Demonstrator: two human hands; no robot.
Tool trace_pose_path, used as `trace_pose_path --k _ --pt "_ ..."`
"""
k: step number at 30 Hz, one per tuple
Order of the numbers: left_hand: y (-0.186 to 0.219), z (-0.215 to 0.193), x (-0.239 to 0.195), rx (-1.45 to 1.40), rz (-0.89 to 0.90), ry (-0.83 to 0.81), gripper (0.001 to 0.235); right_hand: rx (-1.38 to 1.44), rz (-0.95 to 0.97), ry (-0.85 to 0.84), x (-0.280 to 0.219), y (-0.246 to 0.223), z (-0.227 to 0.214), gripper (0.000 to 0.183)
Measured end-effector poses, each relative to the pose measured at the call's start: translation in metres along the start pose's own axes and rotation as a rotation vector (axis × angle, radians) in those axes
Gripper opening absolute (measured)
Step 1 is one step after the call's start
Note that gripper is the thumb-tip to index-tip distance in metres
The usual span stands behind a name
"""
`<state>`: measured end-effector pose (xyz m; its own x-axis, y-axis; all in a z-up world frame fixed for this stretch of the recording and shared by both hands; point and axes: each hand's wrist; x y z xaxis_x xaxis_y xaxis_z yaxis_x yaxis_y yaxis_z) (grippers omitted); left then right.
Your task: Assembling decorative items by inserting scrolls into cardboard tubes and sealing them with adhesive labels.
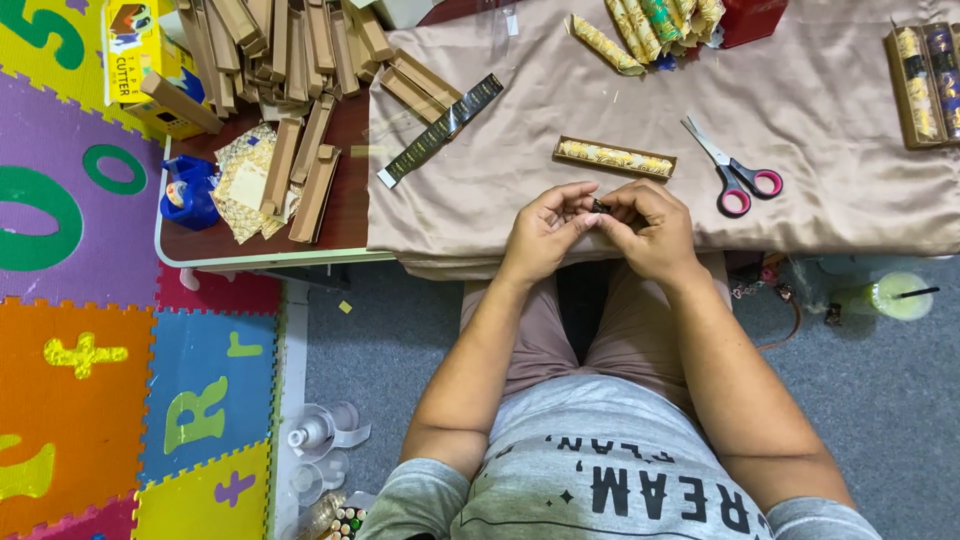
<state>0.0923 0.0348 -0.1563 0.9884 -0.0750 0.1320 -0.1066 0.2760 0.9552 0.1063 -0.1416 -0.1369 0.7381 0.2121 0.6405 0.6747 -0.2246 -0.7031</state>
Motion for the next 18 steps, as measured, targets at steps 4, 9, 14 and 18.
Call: trace_pose_path --k 4,9,14,18 --pt "0.026 0.004 -0.001 0.108 0.088 -0.035 0.033 0.015 -0.011 -0.001 0.0 0.002 -0.001 0.018" --pt "0.03 0.004 -0.002 0.126 0.123 -0.049 0.026 0.042 -0.024 0.001 -0.002 0.005 -0.001 0.017" --pt "0.023 0.004 -0.002 0.133 0.131 -0.025 0.023 0.039 -0.035 -0.004 0.0 0.001 -0.002 0.016" --pt "0.022 0.003 -0.001 0.227 0.152 0.002 0.022 0.043 -0.034 0.005 -0.001 0.004 -0.001 0.016"
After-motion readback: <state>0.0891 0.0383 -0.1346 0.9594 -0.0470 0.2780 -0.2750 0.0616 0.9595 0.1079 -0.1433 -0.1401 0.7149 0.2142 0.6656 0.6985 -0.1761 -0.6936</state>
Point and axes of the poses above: each hand's wrist, its own x-axis towards the middle knuckle, its own z-axis out of the palm, y = z × x, and after that the axes turned 5 degrees about -z, right-handed
